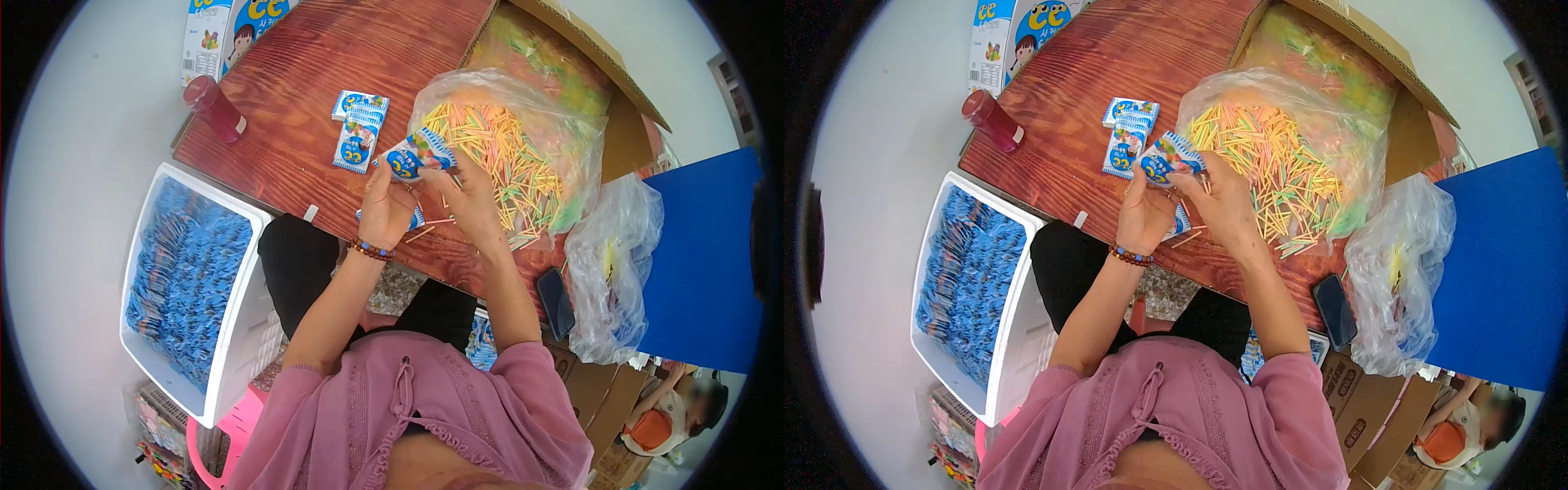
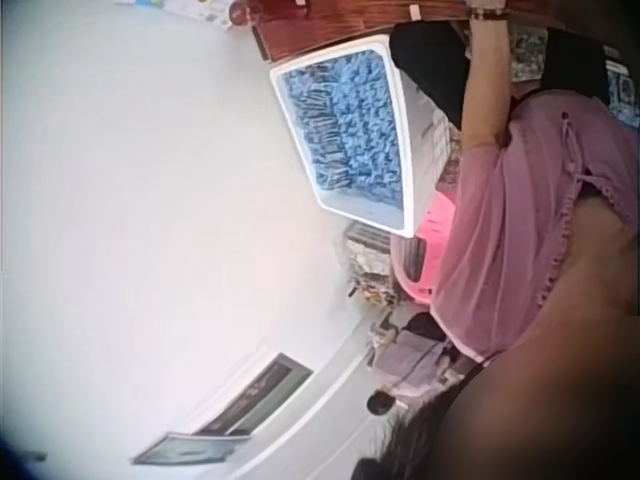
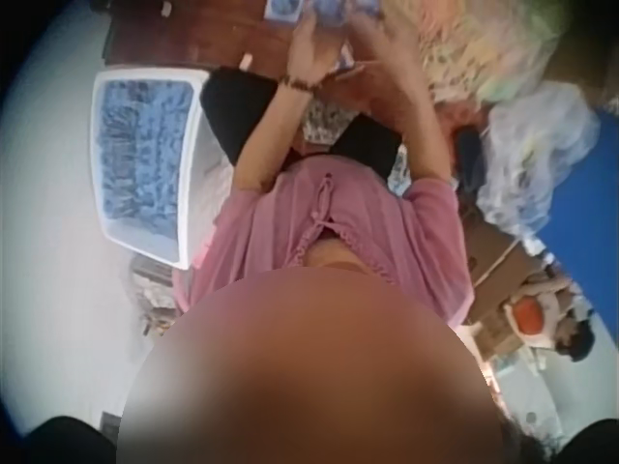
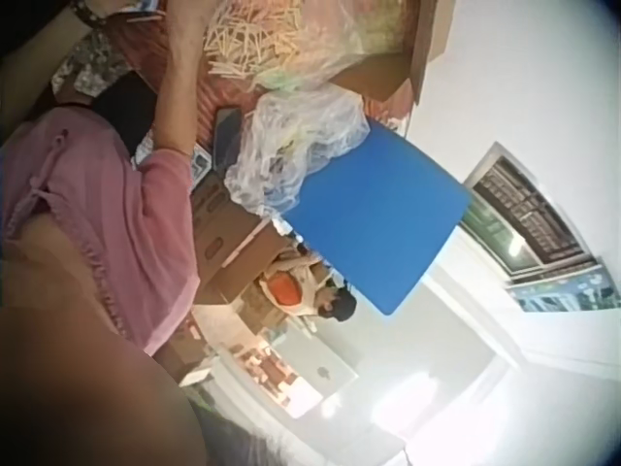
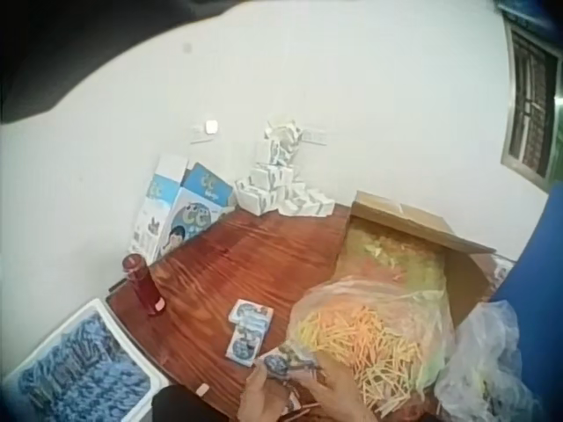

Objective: The person is picking up drinking straws and placing them into small blue packets on a table.

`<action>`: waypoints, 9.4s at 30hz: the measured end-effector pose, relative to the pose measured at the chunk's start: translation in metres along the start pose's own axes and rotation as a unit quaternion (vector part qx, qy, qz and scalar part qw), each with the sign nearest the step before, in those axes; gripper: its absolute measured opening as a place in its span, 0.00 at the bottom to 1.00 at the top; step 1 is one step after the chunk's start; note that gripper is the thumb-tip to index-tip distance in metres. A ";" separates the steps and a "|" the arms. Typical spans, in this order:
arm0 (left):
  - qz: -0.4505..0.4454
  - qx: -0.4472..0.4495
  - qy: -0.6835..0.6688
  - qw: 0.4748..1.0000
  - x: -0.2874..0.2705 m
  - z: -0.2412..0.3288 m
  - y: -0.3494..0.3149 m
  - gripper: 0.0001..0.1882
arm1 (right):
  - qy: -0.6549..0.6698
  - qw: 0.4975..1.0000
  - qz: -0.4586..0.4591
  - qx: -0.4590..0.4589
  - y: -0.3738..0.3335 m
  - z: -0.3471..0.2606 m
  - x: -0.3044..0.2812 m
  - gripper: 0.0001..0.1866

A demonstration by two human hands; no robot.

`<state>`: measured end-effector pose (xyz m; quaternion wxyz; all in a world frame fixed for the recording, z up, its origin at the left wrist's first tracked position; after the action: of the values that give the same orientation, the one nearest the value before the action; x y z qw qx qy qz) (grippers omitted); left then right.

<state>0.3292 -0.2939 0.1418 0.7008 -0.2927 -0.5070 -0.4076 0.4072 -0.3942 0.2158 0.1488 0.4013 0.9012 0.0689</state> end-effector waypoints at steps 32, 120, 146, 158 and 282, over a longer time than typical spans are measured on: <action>0.223 0.220 0.758 0.572 -0.053 0.050 -0.037 0.23 | -0.073 0.982 -0.104 0.141 0.092 0.094 0.080 0.13; 0.167 0.014 0.322 0.932 0.003 0.003 -0.035 0.11 | 0.033 0.974 -0.204 -0.096 -0.012 0.060 -0.050 0.09; 0.181 -0.047 0.320 0.929 -0.031 -0.005 -0.042 0.08 | -0.581 0.807 0.046 -0.091 0.181 0.154 -0.097 0.11; 0.167 -0.046 0.320 0.932 -0.035 -0.003 -0.041 0.08 | -0.561 0.791 0.198 -0.142 0.187 0.181 -0.078 0.16; 0.187 0.158 0.846 0.474 -0.058 0.029 -0.048 0.18 | -0.264 0.953 -0.149 -0.008 0.043 0.076 0.025 0.14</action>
<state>0.2646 -0.2779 0.0963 0.8836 0.2219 0.3424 -0.2296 0.4459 -0.3465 0.1486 0.3930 0.2648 0.8789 -0.0549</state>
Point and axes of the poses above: each hand's wrist, its own y-axis towards the middle knuckle, its own x-axis out of the palm, z = x × y, the point moved 1 cm from there along y, towards the middle knuckle, and after that the axes turned 1 degree about y, right-handed, at the moved point
